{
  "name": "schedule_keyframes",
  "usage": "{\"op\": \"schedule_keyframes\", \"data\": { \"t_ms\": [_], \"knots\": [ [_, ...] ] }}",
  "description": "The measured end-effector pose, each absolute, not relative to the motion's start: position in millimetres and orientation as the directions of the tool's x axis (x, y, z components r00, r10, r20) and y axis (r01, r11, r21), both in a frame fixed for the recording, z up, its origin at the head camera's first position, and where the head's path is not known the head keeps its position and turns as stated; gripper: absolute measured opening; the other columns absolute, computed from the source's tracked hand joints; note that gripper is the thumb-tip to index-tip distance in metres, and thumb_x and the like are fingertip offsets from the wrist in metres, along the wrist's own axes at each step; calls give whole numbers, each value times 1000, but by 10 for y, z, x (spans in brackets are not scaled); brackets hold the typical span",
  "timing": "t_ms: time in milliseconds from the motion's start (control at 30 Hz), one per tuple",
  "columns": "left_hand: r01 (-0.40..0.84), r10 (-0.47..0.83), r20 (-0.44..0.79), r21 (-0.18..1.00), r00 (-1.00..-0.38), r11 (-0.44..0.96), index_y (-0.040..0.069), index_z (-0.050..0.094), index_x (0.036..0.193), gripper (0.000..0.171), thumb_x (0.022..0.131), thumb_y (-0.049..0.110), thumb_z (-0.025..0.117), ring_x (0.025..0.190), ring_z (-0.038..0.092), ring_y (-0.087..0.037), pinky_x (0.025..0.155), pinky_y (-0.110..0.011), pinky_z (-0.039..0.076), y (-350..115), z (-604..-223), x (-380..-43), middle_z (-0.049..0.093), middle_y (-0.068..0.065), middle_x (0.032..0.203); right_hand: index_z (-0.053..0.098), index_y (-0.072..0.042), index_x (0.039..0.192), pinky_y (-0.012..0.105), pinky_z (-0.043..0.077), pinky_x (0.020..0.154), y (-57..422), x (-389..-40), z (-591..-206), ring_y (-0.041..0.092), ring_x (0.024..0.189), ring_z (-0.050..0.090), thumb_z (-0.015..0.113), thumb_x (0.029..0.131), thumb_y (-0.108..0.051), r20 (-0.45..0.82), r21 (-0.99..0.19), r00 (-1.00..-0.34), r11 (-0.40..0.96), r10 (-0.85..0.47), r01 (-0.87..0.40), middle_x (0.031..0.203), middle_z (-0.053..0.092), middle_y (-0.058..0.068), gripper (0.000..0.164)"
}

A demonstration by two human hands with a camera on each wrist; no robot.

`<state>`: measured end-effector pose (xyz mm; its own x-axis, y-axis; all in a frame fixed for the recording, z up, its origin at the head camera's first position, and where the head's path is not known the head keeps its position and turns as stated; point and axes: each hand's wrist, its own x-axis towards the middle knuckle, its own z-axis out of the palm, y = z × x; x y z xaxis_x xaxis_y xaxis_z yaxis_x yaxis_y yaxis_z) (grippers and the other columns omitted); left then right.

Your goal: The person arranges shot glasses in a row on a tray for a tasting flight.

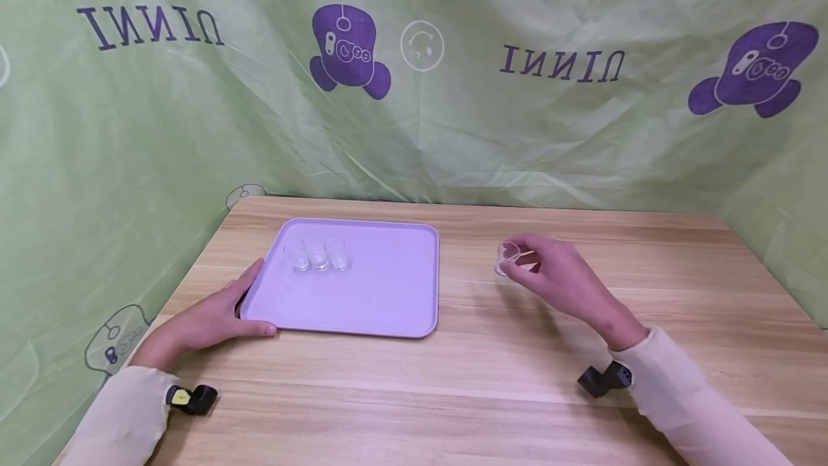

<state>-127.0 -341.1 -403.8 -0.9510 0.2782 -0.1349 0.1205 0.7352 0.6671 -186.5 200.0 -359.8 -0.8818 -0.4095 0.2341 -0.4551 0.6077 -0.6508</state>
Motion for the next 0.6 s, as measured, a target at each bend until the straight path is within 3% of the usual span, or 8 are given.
{"op": "schedule_keyframes", "data": {
  "t_ms": [600],
  "knots": [
    [124,283,-130,676,-950,726,7,0,165,125,82,35,88,148,11,-55,112,-70,15,-3401,-4026,-1267,5,-31,166,70,-5,121,33,58,81,1690,-1975,-3625,19,98,72,77,95,-22,234,-702,-863,536,-448,-469,109,73,4,32]
  ]
}}
